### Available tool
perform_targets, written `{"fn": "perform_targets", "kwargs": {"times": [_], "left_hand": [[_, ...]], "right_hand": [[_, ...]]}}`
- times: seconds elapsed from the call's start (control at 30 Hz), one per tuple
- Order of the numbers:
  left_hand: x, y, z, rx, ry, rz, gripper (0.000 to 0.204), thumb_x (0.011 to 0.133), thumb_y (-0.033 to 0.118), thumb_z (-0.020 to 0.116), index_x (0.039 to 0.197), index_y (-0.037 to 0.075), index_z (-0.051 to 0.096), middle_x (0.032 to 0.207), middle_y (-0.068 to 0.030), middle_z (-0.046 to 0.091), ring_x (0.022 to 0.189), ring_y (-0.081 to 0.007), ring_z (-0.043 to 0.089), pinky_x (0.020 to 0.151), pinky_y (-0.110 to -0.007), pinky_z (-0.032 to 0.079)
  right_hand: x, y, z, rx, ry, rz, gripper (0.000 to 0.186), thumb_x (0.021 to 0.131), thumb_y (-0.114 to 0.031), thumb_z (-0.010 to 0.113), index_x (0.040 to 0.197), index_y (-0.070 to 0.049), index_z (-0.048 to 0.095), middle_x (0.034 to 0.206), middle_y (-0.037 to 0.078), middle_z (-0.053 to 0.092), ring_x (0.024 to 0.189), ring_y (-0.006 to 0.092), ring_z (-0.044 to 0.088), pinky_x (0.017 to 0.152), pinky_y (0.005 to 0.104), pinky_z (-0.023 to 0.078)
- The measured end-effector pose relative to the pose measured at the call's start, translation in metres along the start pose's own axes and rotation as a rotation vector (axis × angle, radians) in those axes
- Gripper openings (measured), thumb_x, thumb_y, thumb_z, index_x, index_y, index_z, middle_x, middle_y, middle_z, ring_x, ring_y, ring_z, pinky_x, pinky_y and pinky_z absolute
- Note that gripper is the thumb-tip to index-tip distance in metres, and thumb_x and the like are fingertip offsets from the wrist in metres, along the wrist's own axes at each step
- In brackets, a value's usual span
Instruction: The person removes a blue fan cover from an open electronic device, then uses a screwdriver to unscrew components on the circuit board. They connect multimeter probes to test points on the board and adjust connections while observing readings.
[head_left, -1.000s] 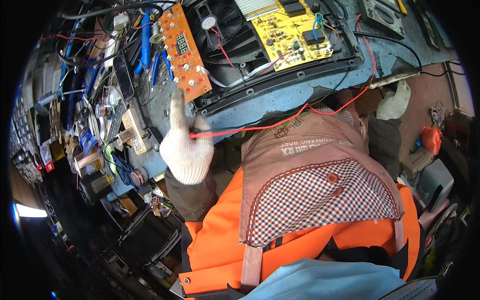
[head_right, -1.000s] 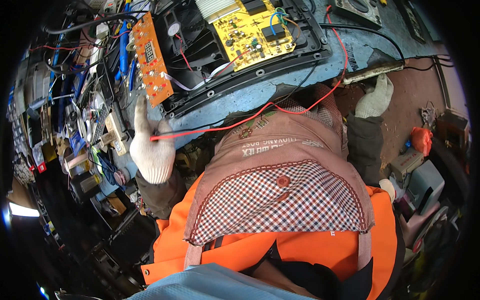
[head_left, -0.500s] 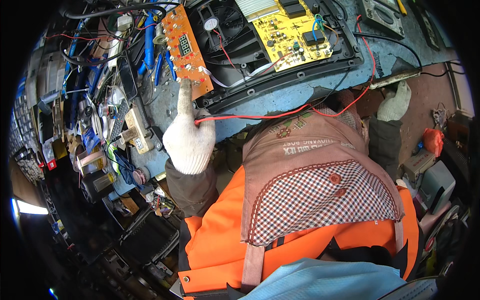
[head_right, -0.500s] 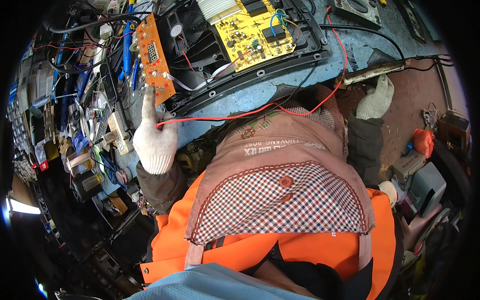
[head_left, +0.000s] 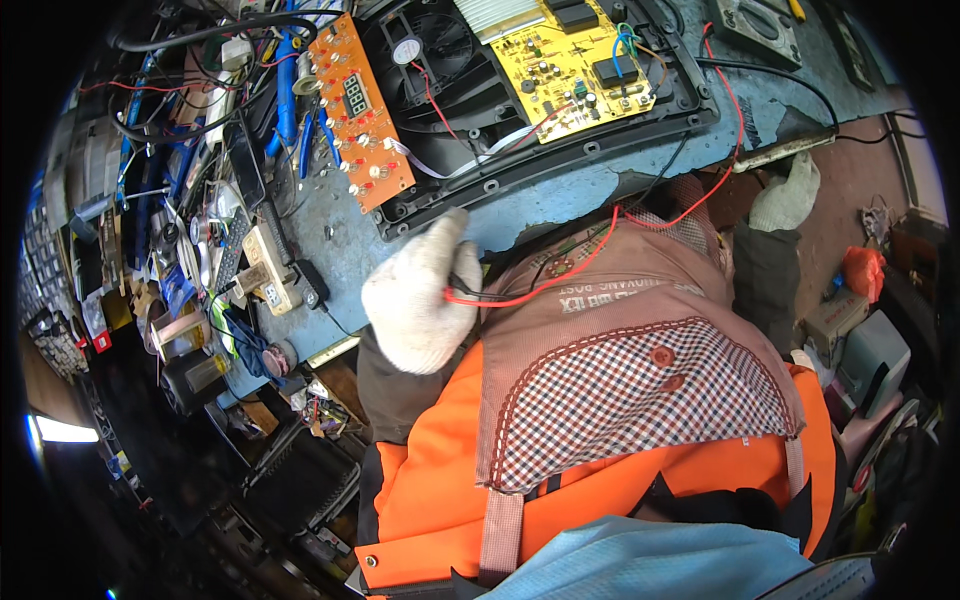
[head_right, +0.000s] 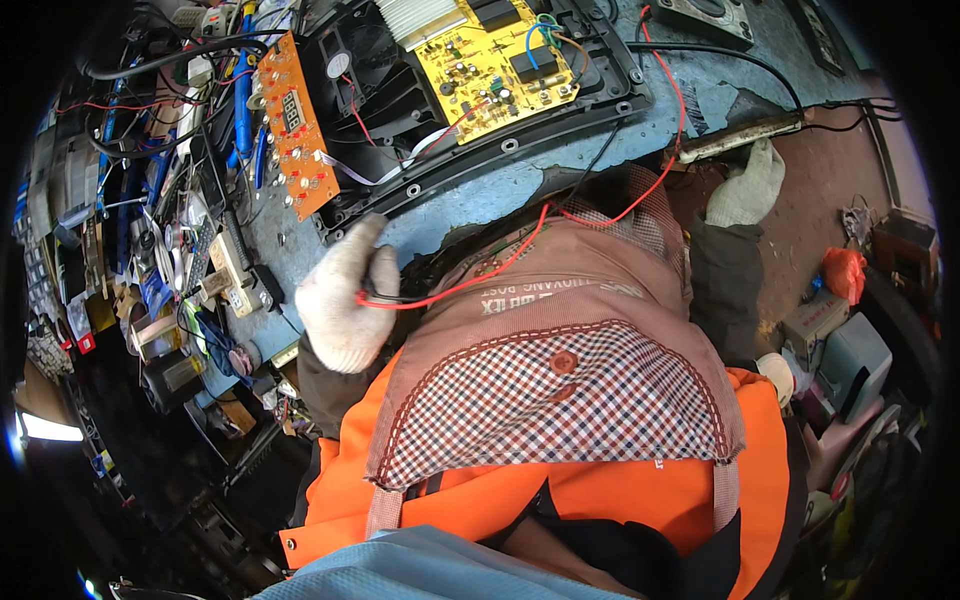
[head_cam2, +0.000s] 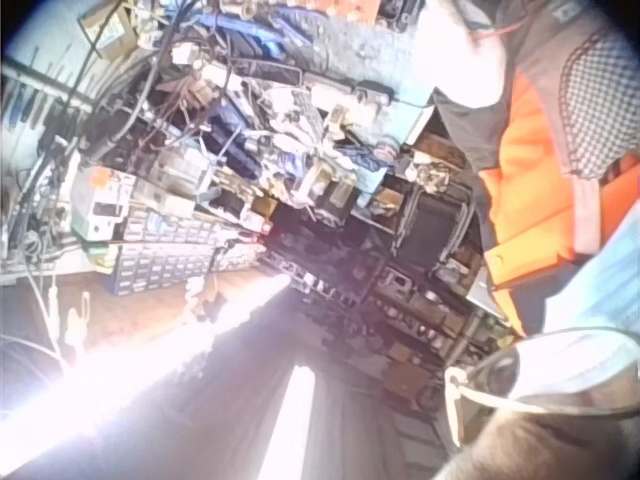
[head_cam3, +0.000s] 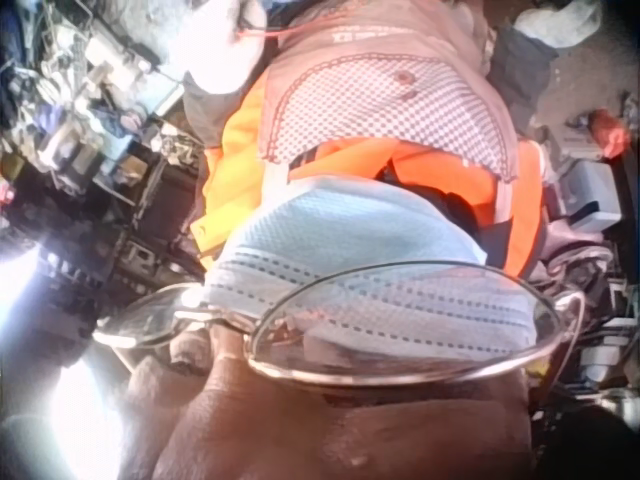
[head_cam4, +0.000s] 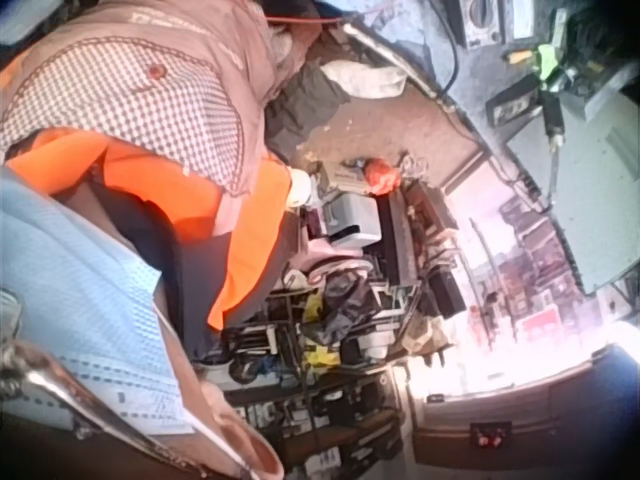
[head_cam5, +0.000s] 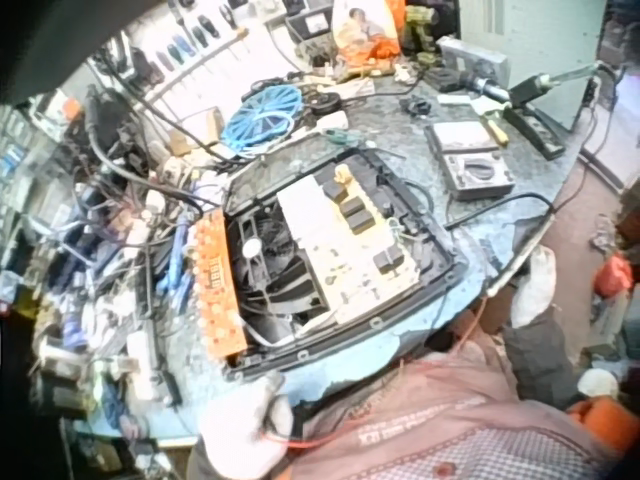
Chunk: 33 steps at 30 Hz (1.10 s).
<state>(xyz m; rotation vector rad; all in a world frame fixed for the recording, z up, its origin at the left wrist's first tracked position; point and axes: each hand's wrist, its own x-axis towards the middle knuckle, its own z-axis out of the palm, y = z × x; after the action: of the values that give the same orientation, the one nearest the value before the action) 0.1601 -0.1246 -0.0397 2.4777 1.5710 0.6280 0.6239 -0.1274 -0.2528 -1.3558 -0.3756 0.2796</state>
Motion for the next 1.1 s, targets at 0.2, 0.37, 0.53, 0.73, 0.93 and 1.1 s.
{"fn": "perform_targets", "kwargs": {"times": [0.2, 0.37, 0.53, 0.73, 0.93, 1.1], "left_hand": [[-0.007, -0.011, 0.030, 0.097, 0.055, 0.231, 0.036, 0.080, 0.011, 0.087, 0.115, 0.008, 0.079, 0.074, -0.0080, 0.065, 0.061, -0.0295, 0.066, 0.057, -0.041, 0.053], [-0.004, -0.013, 0.047, 0.011, 0.181, 0.313, 0.033, 0.078, 0.006, 0.088, 0.109, 0.002, 0.078, 0.075, -0.0095, 0.069, 0.060, -0.0286, 0.066, 0.056, -0.039, 0.053], [0.002, -0.015, 0.048, -0.041, 0.218, 0.336, 0.030, 0.080, 0.000, 0.086, 0.108, -0.002, 0.076, 0.076, -0.0141, 0.071, 0.058, -0.0312, 0.066, 0.054, -0.040, 0.052], [-0.002, -0.018, 0.061, -0.027, 0.242, 0.304, 0.034, 0.079, 0.001, 0.088, 0.110, -0.001, 0.076, 0.075, -0.0132, 0.069, 0.058, -0.0316, 0.065, 0.056, -0.041, 0.052], [-0.005, -0.022, 0.062, -0.056, 0.272, 0.299, 0.036, 0.079, 0.001, 0.088, 0.112, -0.001, 0.076, 0.079, -0.0140, 0.073, 0.061, -0.0323, 0.067, 0.059, -0.041, 0.054], [-0.003, -0.022, 0.062, -0.067, 0.235, 0.266, 0.036, 0.081, 0.002, 0.087, 0.115, 0.000, 0.075, 0.076, -0.0126, 0.070, 0.061, -0.0329, 0.066, 0.058, -0.042, 0.053]], "right_hand": [[-0.001, 0.009, 0.005, 0.010, 0.056, -0.083, 0.041, 0.113, -0.030, 0.064, 0.133, 0.006, 0.061, 0.123, 0.012, 0.067, 0.112, 0.0189, 0.062, 0.104, 0.0351, 0.050], [0.011, 0.029, -0.026, -0.069, -0.022, -0.134, 0.038, 0.113, -0.024, 0.059, 0.138, 0.005, 0.061, 0.110, 0.010, 0.068, 0.092, 0.0172, 0.062, 0.086, 0.0331, 0.054], [-0.004, 0.029, -0.042, 0.107, 0.011, 0.066, 0.040, 0.116, -0.023, 0.048, 0.141, 0.006, 0.059, 0.101, 0.009, 0.062, 0.077, 0.0177, 0.056, 0.072, 0.0360, 0.053], [-0.011, 0.023, -0.038, 0.060, 0.038, 0.043, 0.039, 0.117, -0.028, 0.049, 0.134, 0.001, 0.068, 0.094, 0.008, 0.067, 0.076, 0.0171, 0.061, 0.073, 0.0357, 0.054], [-0.005, 0.025, -0.032, 0.104, 0.037, 0.041, 0.038, 0.116, -0.027, 0.051, 0.136, 0.002, 0.064, 0.098, 0.009, 0.065, 0.078, 0.0174, 0.059, 0.071, 0.0368, 0.054], [-0.010, 0.015, -0.024, 0.076, 0.070, 0.033, 0.040, 0.116, -0.027, 0.051, 0.140, 0.004, 0.061, 0.098, 0.008, 0.065, 0.079, 0.0161, 0.059, 0.071, 0.0356, 0.053]]}}
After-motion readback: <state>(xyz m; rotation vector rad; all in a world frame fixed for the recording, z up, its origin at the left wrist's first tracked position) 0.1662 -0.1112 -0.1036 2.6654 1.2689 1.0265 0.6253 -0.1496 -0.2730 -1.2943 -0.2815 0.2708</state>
